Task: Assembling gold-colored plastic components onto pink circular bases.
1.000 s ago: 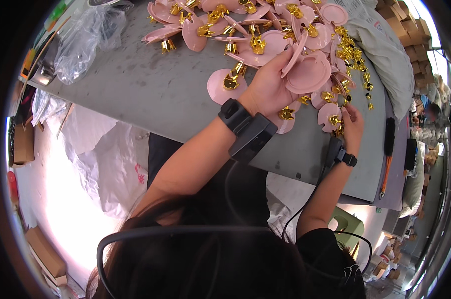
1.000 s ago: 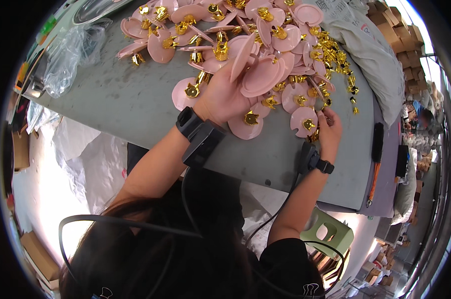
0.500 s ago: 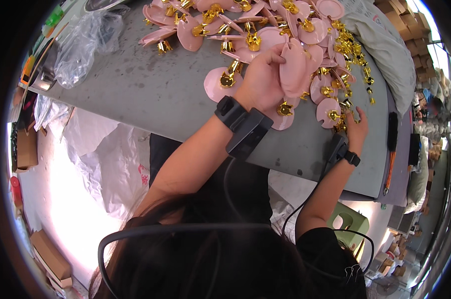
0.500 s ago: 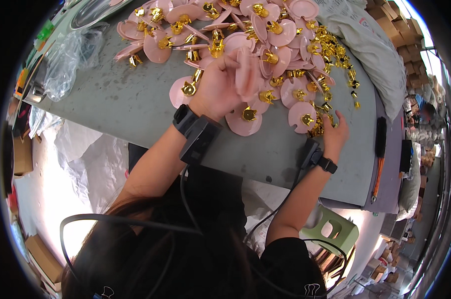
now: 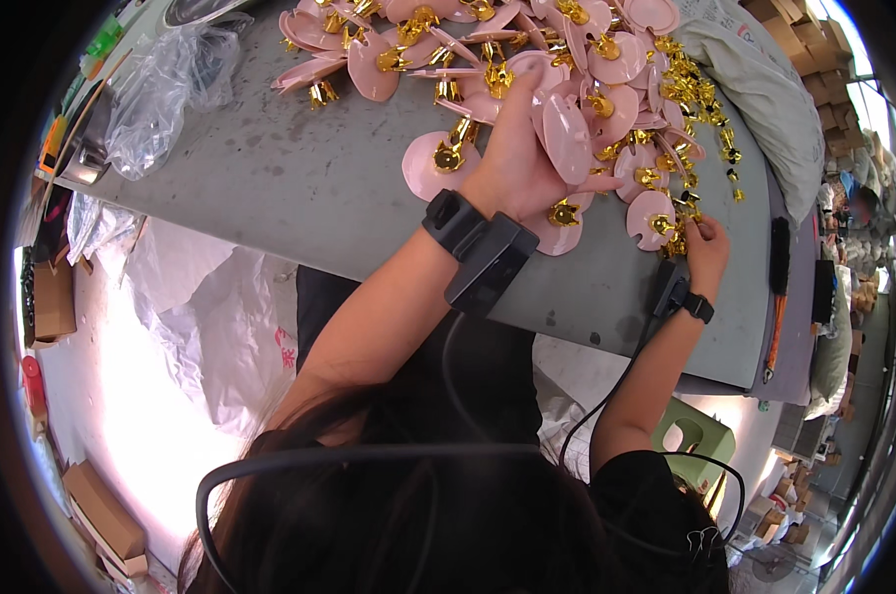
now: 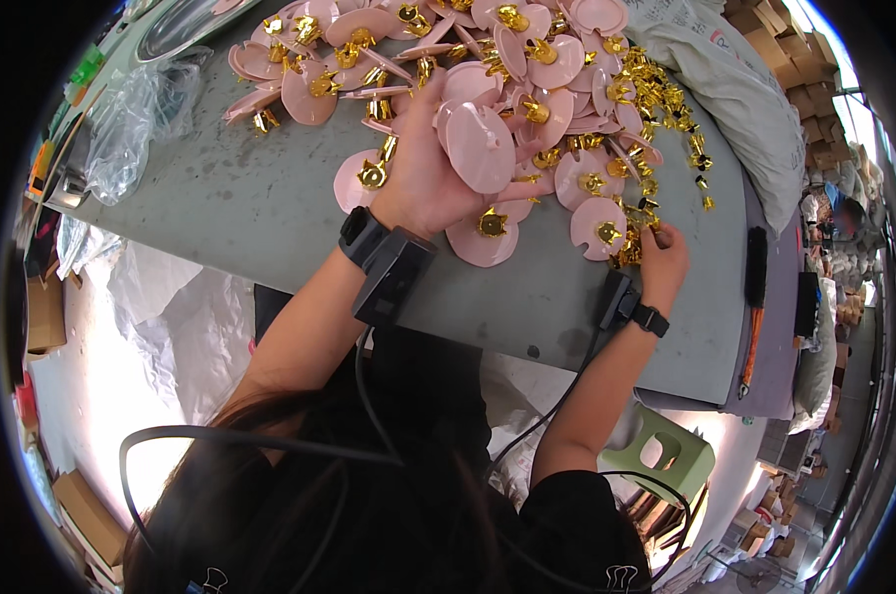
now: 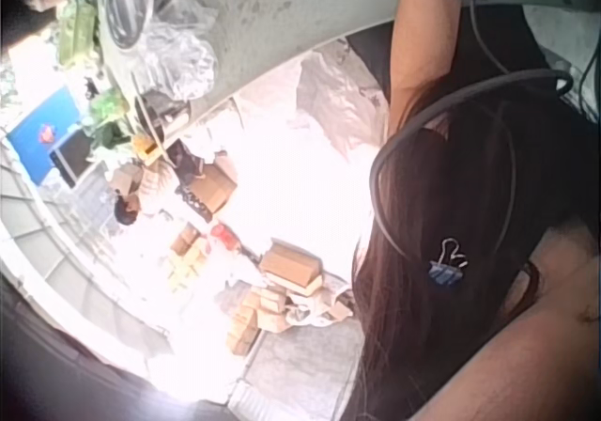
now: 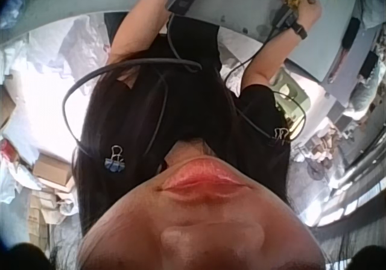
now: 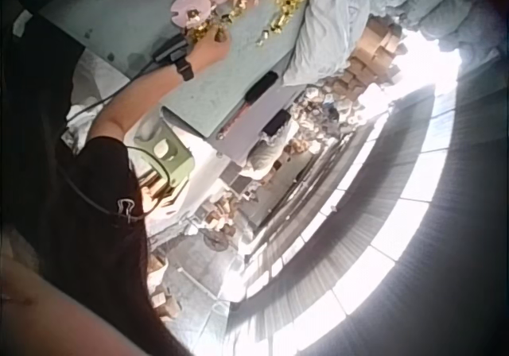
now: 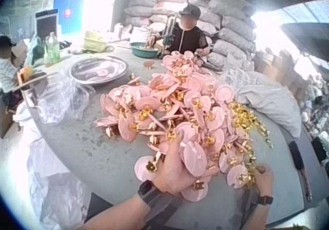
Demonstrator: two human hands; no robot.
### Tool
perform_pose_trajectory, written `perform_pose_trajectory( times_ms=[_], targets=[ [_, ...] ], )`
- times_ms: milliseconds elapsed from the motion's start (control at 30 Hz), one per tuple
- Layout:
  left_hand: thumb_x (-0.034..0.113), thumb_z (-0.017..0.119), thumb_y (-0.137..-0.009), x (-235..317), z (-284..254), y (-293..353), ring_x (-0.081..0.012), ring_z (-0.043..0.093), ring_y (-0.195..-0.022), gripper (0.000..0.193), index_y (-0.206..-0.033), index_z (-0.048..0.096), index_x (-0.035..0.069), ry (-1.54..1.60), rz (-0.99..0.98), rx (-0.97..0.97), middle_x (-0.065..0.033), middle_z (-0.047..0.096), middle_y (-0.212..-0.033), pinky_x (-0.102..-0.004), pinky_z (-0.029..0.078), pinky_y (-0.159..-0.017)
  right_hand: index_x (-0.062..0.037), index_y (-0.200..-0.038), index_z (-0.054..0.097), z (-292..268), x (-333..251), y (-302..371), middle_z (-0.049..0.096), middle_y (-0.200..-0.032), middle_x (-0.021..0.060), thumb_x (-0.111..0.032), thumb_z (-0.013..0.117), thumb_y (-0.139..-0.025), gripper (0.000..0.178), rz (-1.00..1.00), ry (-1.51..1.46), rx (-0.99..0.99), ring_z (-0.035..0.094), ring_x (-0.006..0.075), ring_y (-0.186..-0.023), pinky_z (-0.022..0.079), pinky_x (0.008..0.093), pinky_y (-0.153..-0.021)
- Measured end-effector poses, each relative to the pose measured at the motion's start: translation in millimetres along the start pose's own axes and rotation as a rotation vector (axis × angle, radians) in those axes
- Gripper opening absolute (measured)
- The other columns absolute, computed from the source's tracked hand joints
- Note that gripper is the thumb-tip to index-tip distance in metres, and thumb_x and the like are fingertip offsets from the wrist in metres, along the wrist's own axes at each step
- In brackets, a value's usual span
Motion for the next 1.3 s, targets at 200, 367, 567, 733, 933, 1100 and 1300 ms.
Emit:
perform_pose_trajectory(
  times_ms=[200, 367, 567, 733, 933, 1100, 1300],
  targets=[
    [0.031, 0.042, -0.087, 1.0, -7.3, -2.5, -0.0266, 0.05, -0.108, 0.046, -0.13, 0.039, 0.013, -0.09, -0.024, -0.097, -0.0111, 0.051, -0.119, -0.057, 0.042, -0.088, 0.0, -0.107, 0.052, -19.3, -107.1, 43.1, 0.062, -0.09, 0.0083, -0.01, 0.061, -0.081, 0.03, -0.151, -0.787, 0.029, 0.057, 0.012, -0.082, 0.045, 0.0246, -0.074],
    [0.03, 0.041, -0.088, -5.4, 1.9, 2.8, -0.0237, 0.051, -0.106, 0.045, -0.129, 0.04, 0.012, -0.149, -0.034, -0.144, -0.0106, 0.051, -0.118, -0.0527, 0.046, -0.085, -0.0015, -0.11, 0.049, -2.7, -184.7, 91.2, 0.058, -0.103, 0.01, -0.008, 0.06, -0.082, 0.031, -0.339, -1.053, -0.24, 0.055, 0.0132, -0.089, 0.044, 0.023, -0.077],
    [0.028, 0.04, -0.088, -4.9, -5.9, -4.1, -0.0222, 0.053, -0.102, 0.043, -0.128, 0.04, 0.011, -0.033, 0.016, -0.249, -0.0097, 0.052, -0.114, -0.0387, 0.048, -0.079, -0.0015, -0.106, 0.053, 23.7, -209.0, 99.1, 0.053, -0.112, 0.0099, -0.008, 0.061, -0.079, 0.029, -0.51, -0.95, -0.314, 0.05, 0.0183, -0.104, 0.041, 0.0289, -0.086],
    [0.026, 0.039, -0.088, -3.4, -7.5, -5.2, -0.021, 0.053, -0.1, 0.044, -0.129, 0.037, 0.011, -0.163, 0.069, -0.178, -0.0095, 0.051, -0.115, -0.0332, 0.048, -0.077, -0.001, -0.103, 0.056, 19.6, -201.7, 91.9, 0.053, -0.113, 0.0098, -0.007, 0.063, -0.076, 0.029, -0.651, -0.719, -0.247, 0.049, 0.0196, -0.107, 0.039, 0.032, -0.091],
    [0.018, 0.043, -0.084, -3.0, -3.3, -0.5, -0.0163, 0.052, -0.095, 0.045, -0.128, 0.037, 0.011, -0.412, 0.143, -0.092, -0.0077, 0.049, -0.112, -0.0315, 0.049, -0.072, -0.0009, -0.1, 0.059, 0.9, -210.2, 89.2, 0.06, -0.097, 0.0048, -0.001, 0.061, -0.075, 0.026, -0.468, -0.618, -0.371, 0.057, 0.0131, -0.09, 0.044, 0.0266, -0.081],
    [0.015, 0.046, -0.081, -5.5, 3.4, 3.5, -0.0141, 0.05, -0.093, 0.047, -0.127, 0.038, 0.015, -0.672, 0.152, -0.059, -0.0049, 0.047, -0.107, -0.0308, 0.049, -0.07, -0.0006, -0.099, 0.06, -7.4, -207.7, 87.0, 0.063, -0.09, 0.0041, 0.004, 0.056, -0.078, 0.022, -0.386, -0.67, -0.416, 0.061, 0.0105, -0.08, 0.046, 0.0218, -0.073],
    [0.011, 0.051, -0.076, -14.1, -1.8, -2.4, -0.0144, 0.048, -0.096, 0.053, -0.126, 0.035, 0.012, -0.922, 0.399, -0.176, -0.0056, 0.044, -0.11, -0.0254, 0.047, -0.069, 0.0012, -0.098, 0.06, -3.7, -197.2, 89.4, 0.063, -0.089, 0.0036, 0.004, 0.055, -0.078, 0.021, -0.4, -0.447, -0.333, 0.062, 0.0119, -0.08, 0.048, 0.0228, -0.07]
  ],
)
Point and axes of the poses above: each hand's wrist, its own y-axis away from the middle knuckle, its own z-axis out of the palm, x = y × z, the point moved 3 cm from there along -y, towards the middle knuckle
